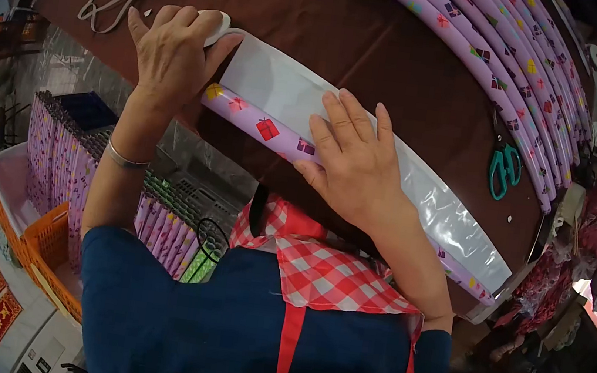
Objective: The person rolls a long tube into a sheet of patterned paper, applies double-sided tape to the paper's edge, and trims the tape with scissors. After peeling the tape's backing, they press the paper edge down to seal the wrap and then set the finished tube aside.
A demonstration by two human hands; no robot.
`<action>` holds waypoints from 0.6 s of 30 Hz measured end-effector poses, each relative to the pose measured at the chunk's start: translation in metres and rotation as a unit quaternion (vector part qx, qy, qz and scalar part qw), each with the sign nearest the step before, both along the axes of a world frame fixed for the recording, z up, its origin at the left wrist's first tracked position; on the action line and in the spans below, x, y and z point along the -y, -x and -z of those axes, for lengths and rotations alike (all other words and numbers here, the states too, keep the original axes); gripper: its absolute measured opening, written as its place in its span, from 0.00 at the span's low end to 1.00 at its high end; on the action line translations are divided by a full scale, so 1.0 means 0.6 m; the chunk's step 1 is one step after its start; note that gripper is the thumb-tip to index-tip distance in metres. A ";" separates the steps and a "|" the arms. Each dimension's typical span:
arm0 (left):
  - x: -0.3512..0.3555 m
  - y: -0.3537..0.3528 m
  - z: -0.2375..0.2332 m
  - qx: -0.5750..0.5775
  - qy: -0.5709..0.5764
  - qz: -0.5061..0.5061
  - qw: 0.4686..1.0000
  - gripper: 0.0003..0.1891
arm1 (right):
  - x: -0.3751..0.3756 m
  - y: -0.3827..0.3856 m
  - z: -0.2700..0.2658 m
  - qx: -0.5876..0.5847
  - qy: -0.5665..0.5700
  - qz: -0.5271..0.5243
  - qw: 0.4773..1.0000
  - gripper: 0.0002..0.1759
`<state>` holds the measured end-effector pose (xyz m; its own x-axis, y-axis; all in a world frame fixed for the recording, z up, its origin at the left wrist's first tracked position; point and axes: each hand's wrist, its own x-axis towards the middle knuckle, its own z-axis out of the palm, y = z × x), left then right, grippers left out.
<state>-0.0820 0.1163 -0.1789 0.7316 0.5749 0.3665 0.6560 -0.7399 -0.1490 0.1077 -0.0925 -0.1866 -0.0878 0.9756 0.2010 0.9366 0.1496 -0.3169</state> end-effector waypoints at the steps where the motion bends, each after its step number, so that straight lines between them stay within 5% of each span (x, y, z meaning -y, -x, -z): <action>1: 0.002 0.001 0.000 0.001 0.001 0.000 1.000 0.16 | -0.001 0.002 0.000 -0.002 0.006 -0.009 1.000 0.29; 11: 0.008 0.033 0.008 0.006 0.085 0.002 0.996 0.22 | -0.009 0.013 -0.007 -0.018 0.022 -0.018 0.999 0.31; 18: 0.011 0.063 -0.002 0.124 0.235 0.019 0.964 0.23 | -0.009 0.017 0.001 -0.016 0.008 -0.020 1.000 0.29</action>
